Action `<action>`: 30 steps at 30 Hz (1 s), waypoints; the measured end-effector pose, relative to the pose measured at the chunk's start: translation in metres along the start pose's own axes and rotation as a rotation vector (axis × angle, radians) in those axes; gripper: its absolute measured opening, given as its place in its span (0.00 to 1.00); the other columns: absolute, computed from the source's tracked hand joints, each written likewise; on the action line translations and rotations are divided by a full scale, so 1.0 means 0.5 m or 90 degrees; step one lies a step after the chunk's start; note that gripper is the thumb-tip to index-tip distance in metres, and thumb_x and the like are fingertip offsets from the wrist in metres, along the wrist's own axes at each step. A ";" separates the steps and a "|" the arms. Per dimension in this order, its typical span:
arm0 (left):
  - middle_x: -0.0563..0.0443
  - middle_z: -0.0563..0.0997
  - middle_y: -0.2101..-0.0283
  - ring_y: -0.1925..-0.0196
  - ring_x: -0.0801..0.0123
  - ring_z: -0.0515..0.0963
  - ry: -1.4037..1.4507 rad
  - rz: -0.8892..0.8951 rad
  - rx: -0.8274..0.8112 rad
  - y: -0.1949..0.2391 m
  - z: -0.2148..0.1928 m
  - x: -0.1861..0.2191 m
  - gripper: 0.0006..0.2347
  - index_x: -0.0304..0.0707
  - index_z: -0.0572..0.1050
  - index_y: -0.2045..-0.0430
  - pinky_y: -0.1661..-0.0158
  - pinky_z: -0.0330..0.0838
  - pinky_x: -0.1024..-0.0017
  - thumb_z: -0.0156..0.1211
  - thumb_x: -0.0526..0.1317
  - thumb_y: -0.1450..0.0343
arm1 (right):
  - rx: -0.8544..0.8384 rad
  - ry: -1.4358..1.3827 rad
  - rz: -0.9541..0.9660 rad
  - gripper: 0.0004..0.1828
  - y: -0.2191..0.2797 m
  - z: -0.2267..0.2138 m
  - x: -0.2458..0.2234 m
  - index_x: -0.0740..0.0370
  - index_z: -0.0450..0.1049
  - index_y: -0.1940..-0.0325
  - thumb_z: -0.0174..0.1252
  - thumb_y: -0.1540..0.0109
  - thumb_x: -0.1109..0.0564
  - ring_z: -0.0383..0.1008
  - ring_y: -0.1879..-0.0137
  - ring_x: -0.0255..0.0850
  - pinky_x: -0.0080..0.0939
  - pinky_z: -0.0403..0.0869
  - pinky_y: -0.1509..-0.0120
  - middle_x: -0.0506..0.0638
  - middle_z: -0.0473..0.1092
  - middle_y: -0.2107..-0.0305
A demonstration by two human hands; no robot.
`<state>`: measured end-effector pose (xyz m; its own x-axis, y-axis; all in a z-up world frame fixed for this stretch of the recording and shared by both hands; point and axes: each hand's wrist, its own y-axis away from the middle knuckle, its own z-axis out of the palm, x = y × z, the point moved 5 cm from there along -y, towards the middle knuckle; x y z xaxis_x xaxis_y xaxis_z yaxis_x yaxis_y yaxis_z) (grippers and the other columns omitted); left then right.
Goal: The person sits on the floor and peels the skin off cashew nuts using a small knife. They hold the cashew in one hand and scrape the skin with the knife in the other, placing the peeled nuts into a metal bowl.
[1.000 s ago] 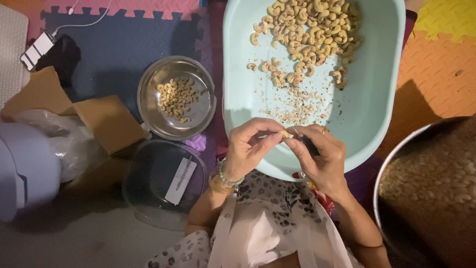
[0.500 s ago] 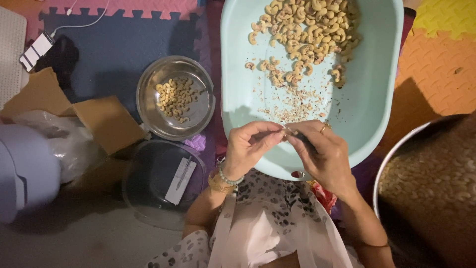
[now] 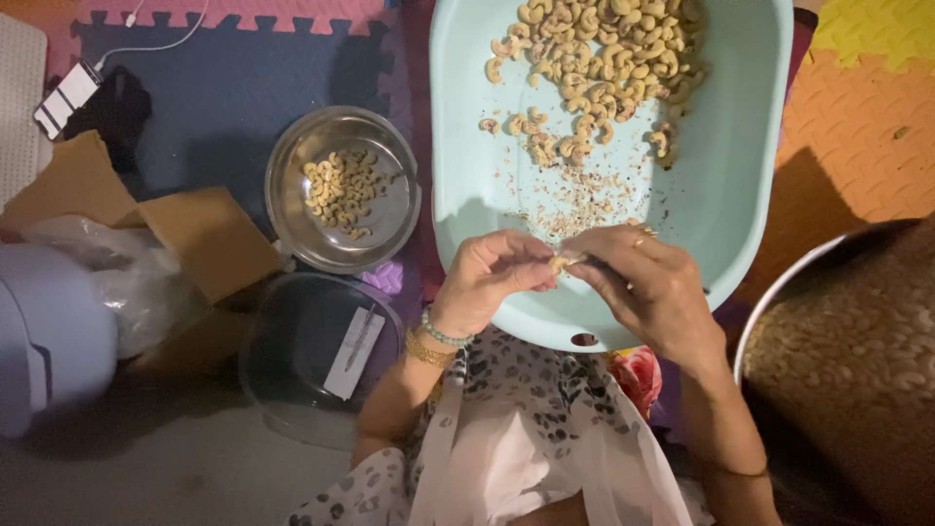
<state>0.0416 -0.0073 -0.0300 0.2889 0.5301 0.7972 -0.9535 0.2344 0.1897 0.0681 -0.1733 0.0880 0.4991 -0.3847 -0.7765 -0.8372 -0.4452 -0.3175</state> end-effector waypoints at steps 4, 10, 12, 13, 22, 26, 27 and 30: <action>0.37 0.86 0.62 0.62 0.65 0.87 0.081 -0.015 0.046 -0.001 -0.018 -0.028 0.11 0.24 0.78 0.56 0.58 0.86 0.73 0.68 0.31 0.30 | 0.045 0.005 0.064 0.13 0.078 0.027 0.065 0.63 0.80 0.47 0.59 0.33 0.55 0.79 0.61 0.50 0.49 0.79 0.57 0.56 0.76 0.65; 0.37 0.85 0.62 0.62 0.65 0.86 0.146 -0.039 0.075 0.003 -0.018 -0.053 0.11 0.26 0.78 0.55 0.58 0.84 0.75 0.67 0.31 0.30 | 0.072 0.093 0.054 0.10 0.092 0.063 0.051 0.60 0.81 0.51 0.59 0.32 0.55 0.74 0.72 0.48 0.44 0.75 0.69 0.51 0.71 0.75; 0.37 0.85 0.62 0.63 0.64 0.87 0.159 -0.040 0.086 0.005 -0.015 -0.052 0.10 0.26 0.79 0.56 0.58 0.84 0.75 0.67 0.30 0.30 | 0.087 0.081 0.044 0.10 0.087 0.062 0.043 0.61 0.81 0.52 0.57 0.31 0.56 0.74 0.74 0.48 0.44 0.75 0.70 0.52 0.71 0.77; 0.37 0.85 0.62 0.63 0.64 0.87 0.159 -0.041 0.085 0.004 -0.013 -0.053 0.10 0.26 0.79 0.56 0.58 0.84 0.75 0.67 0.30 0.30 | 0.087 0.081 0.044 0.10 0.087 0.061 0.043 0.61 0.81 0.52 0.57 0.31 0.56 0.74 0.74 0.48 0.44 0.75 0.70 0.52 0.71 0.77; 0.37 0.85 0.62 0.63 0.65 0.87 0.168 -0.037 0.107 0.002 -0.010 -0.066 0.11 0.28 0.78 0.55 0.60 0.84 0.77 0.68 0.30 0.30 | 0.074 0.056 0.071 0.09 0.085 0.062 0.047 0.61 0.81 0.53 0.57 0.31 0.57 0.74 0.76 0.46 0.43 0.74 0.73 0.52 0.72 0.79; 0.40 0.85 0.63 0.64 0.68 0.86 0.173 -0.022 0.138 0.008 0.001 -0.060 0.11 0.27 0.78 0.55 0.59 0.84 0.78 0.68 0.30 0.30 | 0.102 0.089 0.053 0.08 0.084 0.064 0.044 0.62 0.82 0.54 0.59 0.32 0.58 0.72 0.78 0.46 0.42 0.72 0.75 0.52 0.71 0.80; 0.41 0.84 0.64 0.64 0.68 0.85 0.168 -0.015 0.147 0.010 0.003 -0.058 0.11 0.27 0.78 0.55 0.58 0.83 0.78 0.67 0.30 0.30 | 0.108 0.111 0.047 0.08 0.086 0.065 0.046 0.62 0.82 0.53 0.59 0.32 0.58 0.72 0.79 0.46 0.41 0.72 0.75 0.52 0.71 0.80; 0.42 0.84 0.64 0.64 0.70 0.85 0.158 0.001 0.161 0.015 0.006 -0.057 0.11 0.28 0.79 0.55 0.58 0.83 0.78 0.67 0.30 0.30 | 0.122 0.153 0.022 0.08 0.092 0.069 0.049 0.62 0.81 0.52 0.60 0.32 0.59 0.72 0.78 0.48 0.43 0.72 0.74 0.53 0.70 0.80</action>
<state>0.0258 -0.0230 -0.0495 0.2702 0.7192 0.6401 -0.9363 0.0413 0.3489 0.0342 -0.1752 0.0354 0.4895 -0.5871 -0.6447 -0.8699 -0.2770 -0.4082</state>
